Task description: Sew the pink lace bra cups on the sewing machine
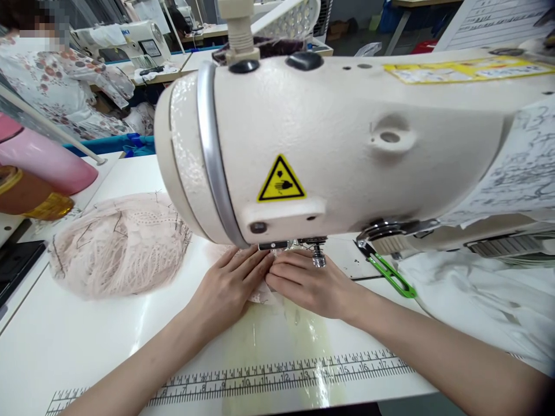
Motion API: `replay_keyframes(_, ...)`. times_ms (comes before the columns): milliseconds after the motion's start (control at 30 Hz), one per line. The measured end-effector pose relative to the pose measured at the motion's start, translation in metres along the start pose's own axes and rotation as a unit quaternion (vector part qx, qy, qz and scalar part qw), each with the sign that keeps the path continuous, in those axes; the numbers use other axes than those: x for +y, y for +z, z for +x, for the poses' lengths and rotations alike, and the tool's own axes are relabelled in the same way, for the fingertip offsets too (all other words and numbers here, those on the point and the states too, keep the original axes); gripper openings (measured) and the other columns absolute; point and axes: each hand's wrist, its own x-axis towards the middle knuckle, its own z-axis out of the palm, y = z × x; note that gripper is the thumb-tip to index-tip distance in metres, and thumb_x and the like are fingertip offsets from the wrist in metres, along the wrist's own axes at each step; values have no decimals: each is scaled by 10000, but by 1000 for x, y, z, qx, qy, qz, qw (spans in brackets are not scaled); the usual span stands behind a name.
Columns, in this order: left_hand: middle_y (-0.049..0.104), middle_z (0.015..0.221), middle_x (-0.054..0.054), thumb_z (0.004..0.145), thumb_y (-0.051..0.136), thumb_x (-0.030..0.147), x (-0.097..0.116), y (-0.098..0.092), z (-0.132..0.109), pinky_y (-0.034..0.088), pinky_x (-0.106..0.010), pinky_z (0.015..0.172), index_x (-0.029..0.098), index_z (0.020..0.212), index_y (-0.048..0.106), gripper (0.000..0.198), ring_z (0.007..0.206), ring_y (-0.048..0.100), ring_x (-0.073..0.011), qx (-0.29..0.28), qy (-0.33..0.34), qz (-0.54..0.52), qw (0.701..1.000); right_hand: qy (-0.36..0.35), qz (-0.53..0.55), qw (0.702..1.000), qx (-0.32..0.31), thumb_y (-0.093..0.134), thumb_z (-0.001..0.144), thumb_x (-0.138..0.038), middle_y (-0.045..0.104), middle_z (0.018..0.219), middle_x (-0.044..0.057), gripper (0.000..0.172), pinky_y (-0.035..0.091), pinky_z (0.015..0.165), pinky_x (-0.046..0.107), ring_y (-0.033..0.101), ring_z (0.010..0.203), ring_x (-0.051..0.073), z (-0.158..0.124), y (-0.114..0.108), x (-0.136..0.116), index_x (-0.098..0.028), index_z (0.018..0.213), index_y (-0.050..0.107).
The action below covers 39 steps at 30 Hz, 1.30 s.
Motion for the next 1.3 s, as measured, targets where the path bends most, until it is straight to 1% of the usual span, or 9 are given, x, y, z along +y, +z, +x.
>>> replay_keyframes(100,564,1361,-124,887,446,151,-2,-2,1,511,-463,969,95,1404,434,520,1251,547,-268,3,18,6,1000,-30,-37,999,0,494,869,-13,683,822,-12,230,539,726,247,604,880,126,1,0,-1,-173,904,655)
replay_keyframes(167,565,1358,-126,879,449,145,-3,-2,1,511,-466,970,87,1382,457,506,1249,550,-268,5,24,12,1000,-35,-44,998,-1,500,865,-12,680,808,-13,220,546,729,250,610,874,128,2,0,-1,-165,898,655)
replay_keyframes(300,570,1356,-107,865,447,128,-5,-3,1,499,-466,992,126,1379,468,514,1256,546,-259,12,19,-1,1000,-38,-44,998,6,506,867,-14,679,793,-11,206,544,713,243,614,874,128,4,1,-3,-157,894,651)
replay_keyframes(533,589,1336,-93,822,473,112,-13,-4,0,502,-469,992,152,1384,471,564,1244,557,-254,7,16,-41,999,-34,-49,998,16,517,878,-45,676,790,2,177,532,719,264,617,878,140,6,4,-8,-156,885,654)
replay_keyframes(733,601,1321,-96,785,469,92,-16,-8,2,515,-445,974,133,1341,507,560,1209,587,-246,4,23,-37,999,-38,-59,997,11,520,878,-56,673,771,2,177,531,714,264,603,842,141,9,6,-9,-161,872,662)
replay_keyframes(933,614,1303,-98,729,467,77,-17,-9,3,518,-440,964,135,1336,503,611,1179,608,-243,6,23,-32,999,-39,-62,997,11,511,874,-49,678,784,3,188,536,723,270,605,846,143,10,5,-9,-153,866,667)
replay_keyframes(1100,611,1309,-103,690,471,79,-17,-8,4,508,-454,978,127,1339,501,651,1167,613,-249,-1,14,-24,1000,-28,-75,997,5,493,881,-37,678,786,5,211,526,788,276,605,890,149,10,3,-8,-150,883,671)
replay_keyframes(1200,630,1282,-107,689,461,73,-15,-8,5,517,-448,961,112,1313,522,629,1143,625,-251,12,15,-21,1000,-21,-68,997,3,489,878,-22,676,792,13,213,512,796,279,607,907,147,9,5,-8,-142,874,665)
replay_keyframes(1300,646,1258,-105,729,455,83,-14,-8,7,522,-443,946,109,1291,540,569,1111,640,-250,24,16,-13,999,-18,-61,998,6,487,872,-3,678,810,20,213,508,796,291,612,918,151,8,6,-6,-126,882,660)
